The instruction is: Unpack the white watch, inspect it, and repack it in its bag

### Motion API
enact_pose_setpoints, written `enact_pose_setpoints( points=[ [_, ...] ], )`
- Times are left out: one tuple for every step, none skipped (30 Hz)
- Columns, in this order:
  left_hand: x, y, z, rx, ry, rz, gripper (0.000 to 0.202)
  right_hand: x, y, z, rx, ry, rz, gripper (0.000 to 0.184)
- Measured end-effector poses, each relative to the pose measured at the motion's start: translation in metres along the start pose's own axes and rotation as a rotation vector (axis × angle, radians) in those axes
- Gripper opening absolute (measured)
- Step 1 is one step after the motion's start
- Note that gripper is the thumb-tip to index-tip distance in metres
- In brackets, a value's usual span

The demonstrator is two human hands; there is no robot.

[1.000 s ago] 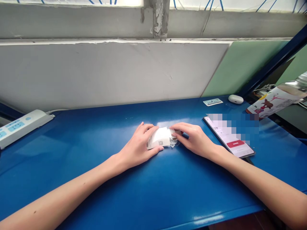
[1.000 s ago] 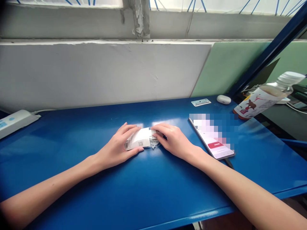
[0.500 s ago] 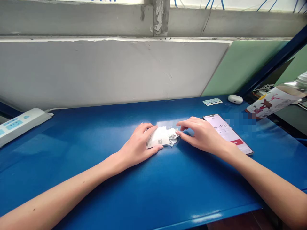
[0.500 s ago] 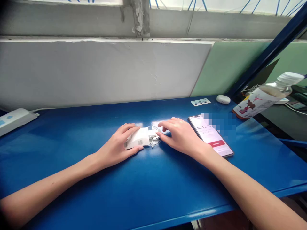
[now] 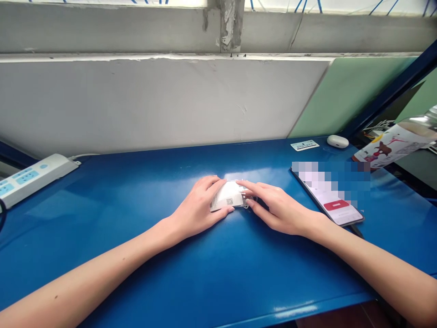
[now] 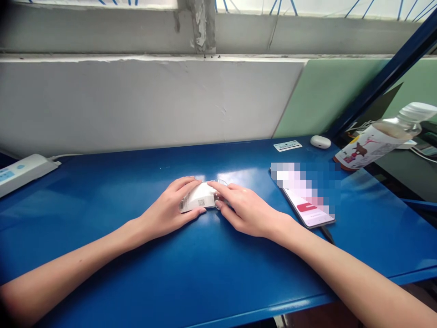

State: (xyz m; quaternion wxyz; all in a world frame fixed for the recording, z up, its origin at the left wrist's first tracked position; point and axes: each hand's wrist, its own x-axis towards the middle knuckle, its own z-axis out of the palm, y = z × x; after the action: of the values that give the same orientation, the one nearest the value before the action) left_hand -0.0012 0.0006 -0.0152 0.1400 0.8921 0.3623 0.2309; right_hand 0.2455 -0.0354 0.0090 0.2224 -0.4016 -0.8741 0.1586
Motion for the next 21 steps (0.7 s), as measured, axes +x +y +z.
enact_pose_setpoints(
  points=[
    [0.0003,-0.0002,0.0001,0.004,-0.005,0.005,0.058,0.0,0.0006,-0.0014,0.022,-0.024,0.002,0.049],
    [0.0007,-0.0003,0.0001,0.011,-0.012,0.013,0.059,-0.0002,0.0014,-0.003,0.036,-0.049,0.008,0.051],
    [0.0012,-0.0001,0.0001,0.021,-0.025,0.02,0.059,-0.0004,0.0023,-0.0046,0.047,-0.069,0.02,0.052],
    [0.0018,0.0003,0.0001,0.036,-0.043,0.025,0.06,-0.0007,0.0034,-0.0059,0.057,-0.083,0.034,0.054],
    [0.0025,0.0009,-0.0001,0.057,-0.066,0.027,0.06,-0.0011,0.0046,-0.0068,0.073,-0.093,0.048,0.055],
    [0.0032,0.0018,-0.0005,0.082,-0.095,0.027,0.061,-0.0016,0.0057,-0.0072,0.096,-0.098,0.059,0.057],
    [0.004,0.003,-0.001,0.11,-0.128,0.025,0.063,-0.0021,0.0067,-0.0071,0.123,-0.098,0.069,0.058],
    [0.0047,0.0042,-0.0017,0.138,-0.163,0.02,0.064,-0.0026,0.0075,-0.0065,0.152,-0.097,0.076,0.058],
    [0.0053,0.0054,-0.0027,0.162,-0.195,0.015,0.066,-0.003,0.008,-0.0056,0.18,-0.095,0.082,0.058],
    [0.0058,0.0066,-0.0038,0.18,-0.223,0.013,0.067,-0.0033,0.0082,-0.0046,0.207,-0.093,0.089,0.058],
    [0.0061,0.0075,-0.0049,0.192,-0.247,0.015,0.067,-0.0034,0.0079,-0.0035,0.232,-0.088,0.096,0.058],
    [0.0061,0.0082,-0.006,0.199,-0.265,0.02,0.067,-0.0034,0.0074,-0.0026,0.253,-0.083,0.104,0.059],
    [0.006,0.0086,-0.0069,0.204,-0.277,0.028,0.066,-0.0032,0.0066,-0.0018,0.267,-0.075,0.109,0.06],
    [0.0057,0.0088,-0.0076,0.208,-0.285,0.035,0.064,-0.0028,0.0057,-0.0013,0.273,-0.064,0.111,0.061],
    [0.0054,0.0088,-0.0081,0.211,-0.291,0.04,0.062,-0.0023,0.005,-0.0009,0.268,-0.051,0.107,0.062],
    [0.0051,0.0086,-0.0084,0.215,-0.295,0.04,0.061,-0.0016,0.0046,-0.0008,0.247,-0.038,0.095,0.062],
    [0.0049,0.0085,-0.0085,0.22,-0.299,0.038,0.059,-0.0009,0.0045,-0.0009,0.213,-0.023,0.078,0.06],
    [0.0048,0.0085,-0.0085,0.227,-0.303,0.033,0.057,-0.0001,0.0049,-0.0012,0.171,-0.004,0.061,0.056],
    [0.0049,0.0085,-0.0084,0.235,-0.307,0.03,0.056,0.0007,0.0057,-0.0016,0.124,0.025,0.048,0.05],
    [0.0051,0.0088,-0.0084,0.245,-0.309,0.027,0.055,0.0014,0.0068,-0.0021,0.074,0.062,0.043,0.044],
    [0.0053,0.0092,-0.0084,0.255,-0.309,0.025,0.055,0.002,0.0081,-0.0028,0.023,0.108,0.045,0.039]
  ],
)
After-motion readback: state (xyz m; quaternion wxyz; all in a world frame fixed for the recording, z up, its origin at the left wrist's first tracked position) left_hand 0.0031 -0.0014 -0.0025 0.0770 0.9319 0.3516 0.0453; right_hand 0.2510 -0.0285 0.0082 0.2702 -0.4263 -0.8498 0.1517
